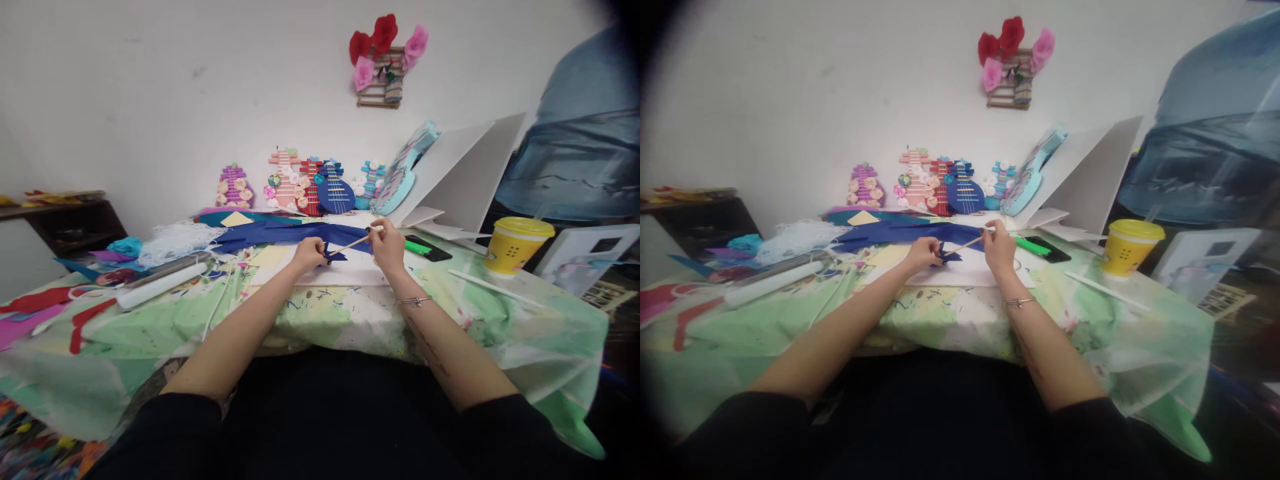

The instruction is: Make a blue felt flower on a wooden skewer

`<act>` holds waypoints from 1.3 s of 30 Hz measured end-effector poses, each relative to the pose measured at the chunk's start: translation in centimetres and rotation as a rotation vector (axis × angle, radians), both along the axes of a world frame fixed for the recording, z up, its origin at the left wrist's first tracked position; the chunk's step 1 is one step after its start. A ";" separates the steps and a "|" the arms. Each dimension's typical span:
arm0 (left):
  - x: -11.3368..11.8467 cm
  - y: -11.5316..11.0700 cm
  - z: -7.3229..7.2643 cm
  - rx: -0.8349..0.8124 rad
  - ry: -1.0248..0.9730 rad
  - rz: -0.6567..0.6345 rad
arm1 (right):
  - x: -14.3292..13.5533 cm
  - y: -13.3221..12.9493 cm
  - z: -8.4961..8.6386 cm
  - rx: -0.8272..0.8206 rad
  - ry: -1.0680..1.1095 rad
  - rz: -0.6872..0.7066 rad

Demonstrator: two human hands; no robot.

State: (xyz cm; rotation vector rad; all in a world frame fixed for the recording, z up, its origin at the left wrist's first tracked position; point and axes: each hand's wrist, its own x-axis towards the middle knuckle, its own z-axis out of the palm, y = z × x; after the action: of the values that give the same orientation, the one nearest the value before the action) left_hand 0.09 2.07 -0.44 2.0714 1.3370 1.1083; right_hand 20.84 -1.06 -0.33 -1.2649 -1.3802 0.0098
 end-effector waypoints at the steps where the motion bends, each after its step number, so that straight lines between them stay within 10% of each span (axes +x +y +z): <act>1: 0.0 0.0 0.0 0.006 0.010 0.008 | 0.0 -0.2 0.0 -0.041 -0.080 -0.050; 5: 0.0 0.0 0.0 0.035 0.028 0.029 | -0.5 -0.7 -0.1 -0.077 -0.445 -0.229; 10: 0.0 -0.1 0.0 0.064 0.027 0.016 | -1.6 -0.8 -0.2 0.114 -0.812 -0.085; 14: 0.0 0.0 -0.2 0.088 0.013 -0.014 | -2.0 -0.6 -0.5 -0.047 -0.942 0.064; 39: 0.7 0.8 -1.1 -0.176 -0.516 -0.389 | -0.8 -0.2 -0.1 -0.088 -0.707 0.185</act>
State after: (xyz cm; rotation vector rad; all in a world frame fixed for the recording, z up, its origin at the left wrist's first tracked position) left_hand 0.79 2.84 -1.56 1.6633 0.7172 1.1869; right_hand 20.03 -1.23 -0.47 -1.2609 -2.1183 -0.2752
